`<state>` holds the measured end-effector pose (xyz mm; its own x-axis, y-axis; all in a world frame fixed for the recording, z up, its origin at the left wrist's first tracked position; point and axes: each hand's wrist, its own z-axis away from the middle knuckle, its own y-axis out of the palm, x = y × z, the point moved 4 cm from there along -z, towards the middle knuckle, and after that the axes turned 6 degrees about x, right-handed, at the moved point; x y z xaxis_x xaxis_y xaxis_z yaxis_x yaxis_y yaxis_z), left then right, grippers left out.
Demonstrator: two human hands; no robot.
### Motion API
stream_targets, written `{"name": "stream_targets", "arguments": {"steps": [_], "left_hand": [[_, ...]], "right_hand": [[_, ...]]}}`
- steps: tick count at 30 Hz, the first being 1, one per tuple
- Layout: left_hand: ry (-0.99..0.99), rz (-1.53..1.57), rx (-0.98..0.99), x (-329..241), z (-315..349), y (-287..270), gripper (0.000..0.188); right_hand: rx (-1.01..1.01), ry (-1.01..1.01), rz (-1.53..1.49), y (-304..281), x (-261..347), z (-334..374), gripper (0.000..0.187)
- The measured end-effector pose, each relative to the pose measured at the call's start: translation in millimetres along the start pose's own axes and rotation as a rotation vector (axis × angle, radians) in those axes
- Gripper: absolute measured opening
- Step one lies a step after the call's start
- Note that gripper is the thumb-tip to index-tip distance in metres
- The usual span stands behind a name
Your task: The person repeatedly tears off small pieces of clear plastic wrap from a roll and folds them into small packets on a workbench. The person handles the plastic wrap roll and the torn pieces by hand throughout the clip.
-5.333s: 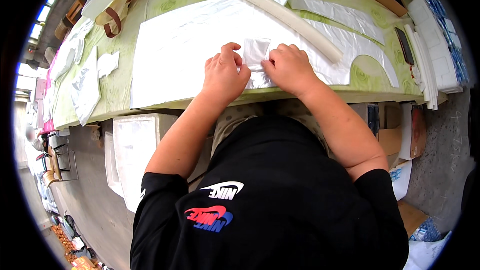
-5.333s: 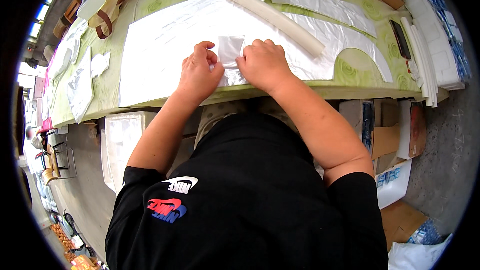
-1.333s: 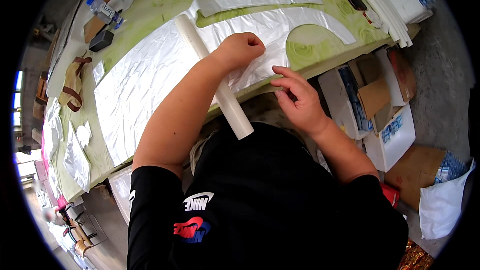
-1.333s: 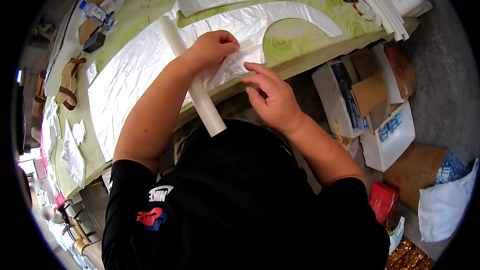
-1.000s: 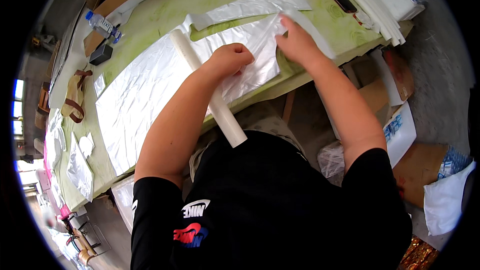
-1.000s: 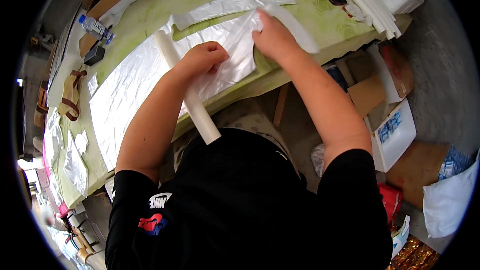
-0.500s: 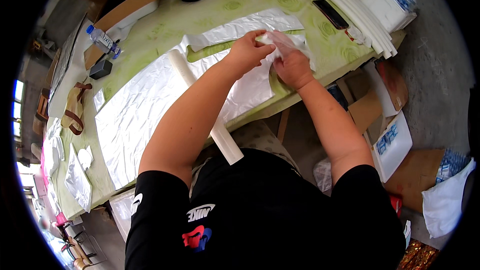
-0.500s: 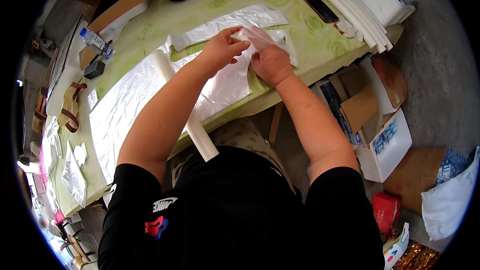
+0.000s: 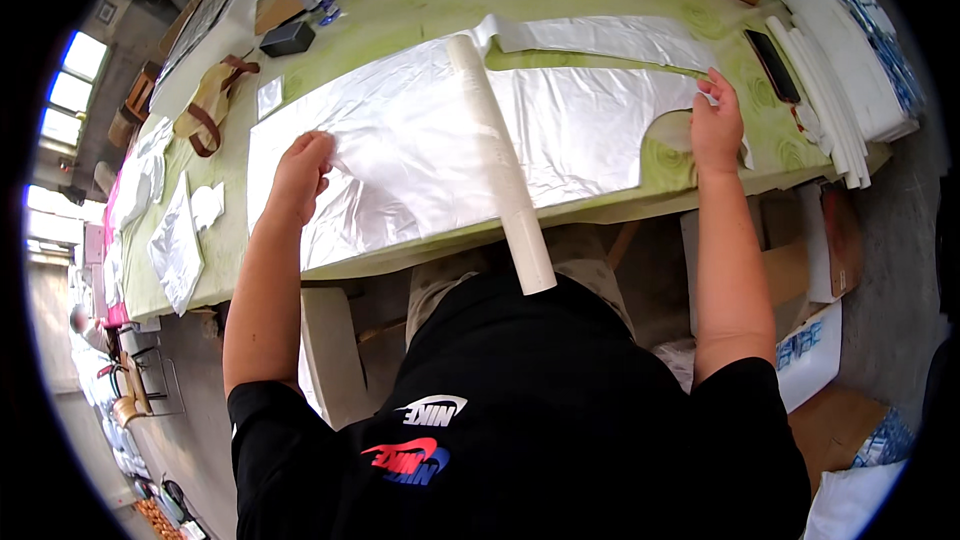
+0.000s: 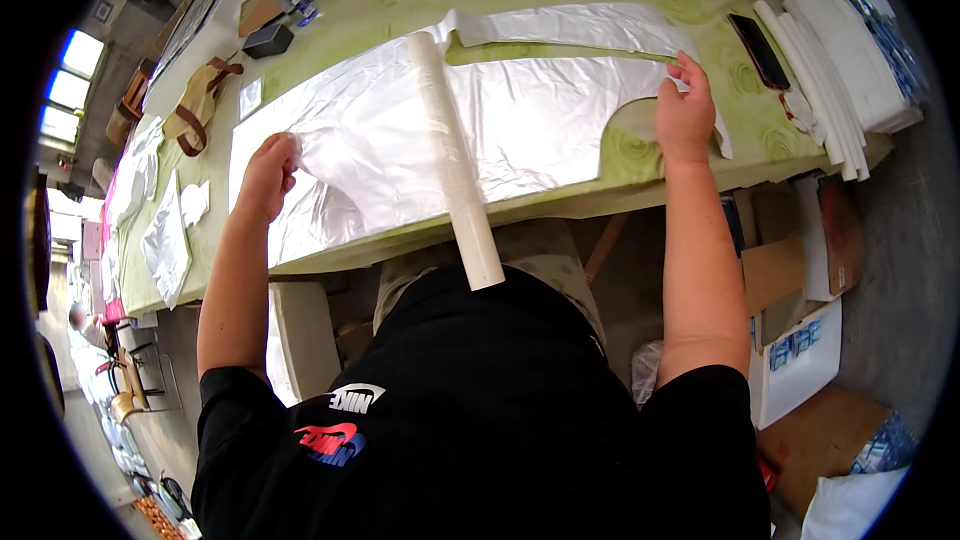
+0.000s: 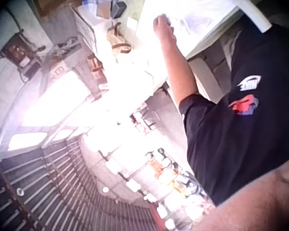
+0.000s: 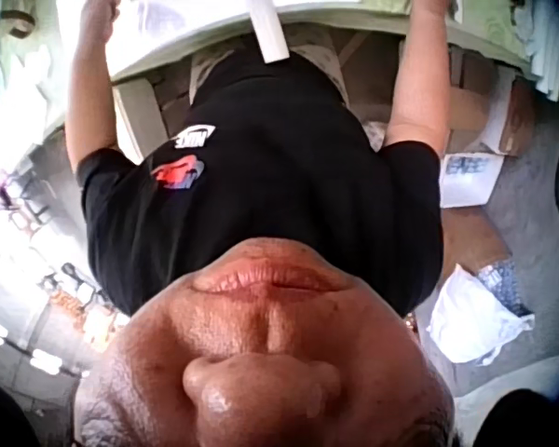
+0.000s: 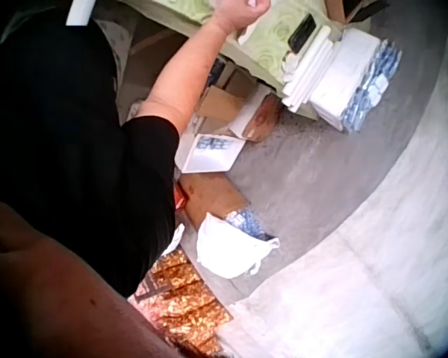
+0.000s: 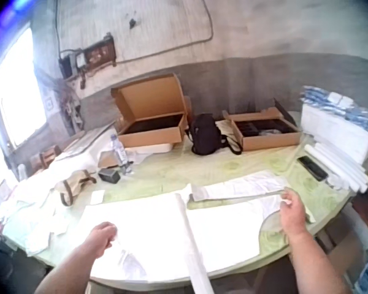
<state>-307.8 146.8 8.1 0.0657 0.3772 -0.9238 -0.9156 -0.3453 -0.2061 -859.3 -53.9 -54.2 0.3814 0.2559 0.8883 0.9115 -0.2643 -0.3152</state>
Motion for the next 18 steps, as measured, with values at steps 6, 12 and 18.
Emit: {"name": "stream_targets", "arguments": {"steps": [6,12,18], "left_hand": [[0.655,-0.317,-0.435,6.4,-3.7,4.5,0.033],[0.495,-0.455,0.323,-8.1,34.6,147.0,0.066],[0.655,-0.97,0.11,14.2,29.9,167.7,0.075]], "right_hand": [[-0.009,-0.04,0.045,-1.1,-0.7,-1.5,0.037],[0.247,-0.286,0.133,22.7,62.7,64.9,0.03],[0.716,-0.713,-0.056,82.3,163.4,181.8,0.035]]}}
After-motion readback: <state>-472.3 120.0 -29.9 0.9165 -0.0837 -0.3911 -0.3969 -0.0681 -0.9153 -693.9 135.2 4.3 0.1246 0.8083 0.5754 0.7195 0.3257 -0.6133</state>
